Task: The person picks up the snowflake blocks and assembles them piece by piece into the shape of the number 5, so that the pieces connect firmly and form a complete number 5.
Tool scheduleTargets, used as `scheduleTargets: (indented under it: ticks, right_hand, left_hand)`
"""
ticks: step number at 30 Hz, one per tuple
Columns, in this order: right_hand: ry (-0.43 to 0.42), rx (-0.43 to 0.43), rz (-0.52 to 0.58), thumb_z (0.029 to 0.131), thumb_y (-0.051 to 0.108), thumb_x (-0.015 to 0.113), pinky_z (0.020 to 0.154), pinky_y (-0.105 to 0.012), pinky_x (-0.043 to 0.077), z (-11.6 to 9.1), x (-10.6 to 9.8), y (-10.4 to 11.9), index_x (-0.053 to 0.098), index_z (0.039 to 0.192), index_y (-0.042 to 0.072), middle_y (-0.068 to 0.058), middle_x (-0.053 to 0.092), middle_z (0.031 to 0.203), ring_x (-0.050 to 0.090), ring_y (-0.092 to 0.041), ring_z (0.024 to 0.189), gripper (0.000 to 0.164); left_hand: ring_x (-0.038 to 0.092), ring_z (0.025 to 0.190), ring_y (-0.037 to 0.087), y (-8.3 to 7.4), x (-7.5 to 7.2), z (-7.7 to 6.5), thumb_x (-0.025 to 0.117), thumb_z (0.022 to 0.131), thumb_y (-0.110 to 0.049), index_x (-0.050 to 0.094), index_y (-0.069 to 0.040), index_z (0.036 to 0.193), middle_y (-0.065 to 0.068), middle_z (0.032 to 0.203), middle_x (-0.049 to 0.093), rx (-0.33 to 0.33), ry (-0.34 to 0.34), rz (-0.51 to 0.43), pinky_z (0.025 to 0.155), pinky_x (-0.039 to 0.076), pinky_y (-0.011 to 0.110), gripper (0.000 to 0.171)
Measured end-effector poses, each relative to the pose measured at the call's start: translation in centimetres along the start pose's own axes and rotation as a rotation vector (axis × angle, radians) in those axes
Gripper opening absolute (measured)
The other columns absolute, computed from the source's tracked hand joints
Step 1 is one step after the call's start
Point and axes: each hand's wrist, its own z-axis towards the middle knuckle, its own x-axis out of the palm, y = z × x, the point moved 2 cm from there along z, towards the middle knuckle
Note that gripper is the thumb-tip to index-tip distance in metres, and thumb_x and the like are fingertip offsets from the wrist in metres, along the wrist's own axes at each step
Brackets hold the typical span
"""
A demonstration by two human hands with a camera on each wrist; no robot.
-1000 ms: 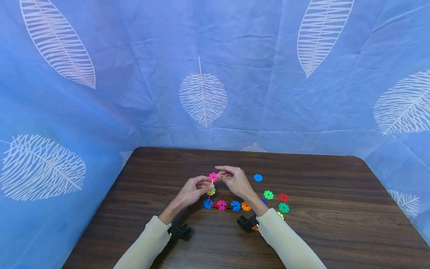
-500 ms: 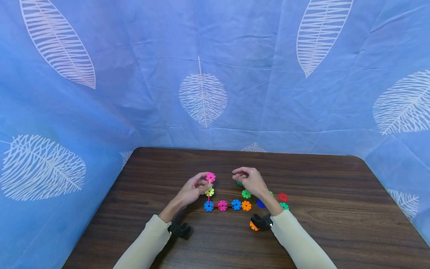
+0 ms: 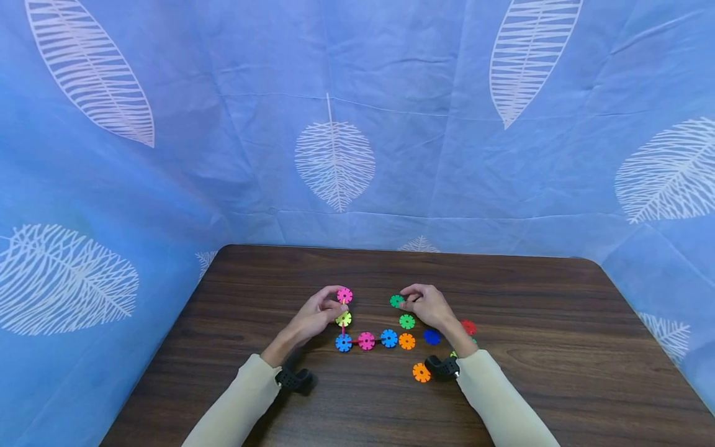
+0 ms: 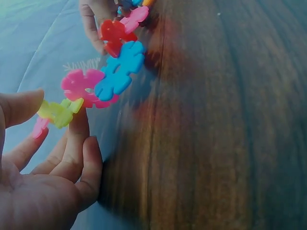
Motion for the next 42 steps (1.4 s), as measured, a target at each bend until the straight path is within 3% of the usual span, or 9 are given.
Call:
scheduleTargets:
  ticks: [7,13,22,28,35,42]
  right_hand:
    - [-0.026,0.015,-0.049,0.09,0.017,0.074,0.064,-0.03,0.039,0.5,0.6,-0.1,0.068,0.116,0.003,-0.004,0.057,0.079,0.048,-0.018,0.065,0.031]
    - [-0.067,0.018,-0.092,0.088,0.014,0.075,0.06,-0.03,0.036,0.6,0.9,0.0,0.068,0.11,0.004,-0.004,0.053,0.076,0.045,-0.018,0.062,0.025]
    - [-0.082,-0.006,-0.053,0.086,0.002,0.074,0.063,-0.03,0.041,0.3,1.3,1.0,0.059,0.098,0.002,-0.007,0.056,0.081,0.05,-0.019,0.067,0.018]
    - [-0.067,-0.05,0.086,0.093,0.005,0.067,0.063,-0.03,0.046,0.3,2.0,2.0,0.063,0.1,0.003,-0.009,0.067,0.084,0.059,-0.021,0.069,0.009]
    - [0.074,-0.028,0.391,0.097,0.005,0.062,0.067,-0.034,0.058,0.4,3.2,3.3,0.064,0.112,0.0,-0.015,0.07,0.09,0.067,-0.029,0.075,0.016]
    - [0.123,-0.027,0.507,0.098,0.005,0.06,0.078,-0.044,0.059,0.6,4.0,4.2,0.061,0.115,-0.004,-0.021,0.071,0.097,0.07,-0.035,0.083,0.02]
  left_hand:
    - [0.061,0.102,0.02,-0.3,0.1,-0.4,0.063,0.098,-0.03,0.049,-0.023,0.139,0.006,0.109,0.067,-0.011,0.007,0.001,0.095,0.046,0.046,0.044]
    - [0.061,0.1,0.019,-0.1,0.2,-0.2,0.064,0.097,-0.031,0.049,-0.023,0.138,0.005,0.107,0.068,-0.007,0.002,0.007,0.093,0.046,0.044,0.044]
    - [0.06,0.097,0.019,-0.2,0.3,-0.2,0.063,0.097,-0.031,0.049,-0.022,0.138,0.005,0.105,0.067,-0.005,-0.004,0.011,0.087,0.046,0.038,0.044]
    - [0.06,0.094,0.019,-0.5,0.2,-0.5,0.063,0.098,-0.028,0.049,-0.021,0.138,0.005,0.103,0.067,-0.008,-0.007,0.008,0.085,0.046,0.036,0.044]
    - [0.062,0.093,0.018,-0.6,0.2,-0.3,0.062,0.099,-0.024,0.048,-0.018,0.139,0.005,0.102,0.069,0.016,0.005,0.0,0.084,0.048,0.036,0.043]
    - [0.062,0.091,0.017,-0.6,0.4,-0.2,0.062,0.099,-0.021,0.048,-0.017,0.14,0.007,0.103,0.069,0.023,-0.002,-0.022,0.08,0.048,0.035,0.044]
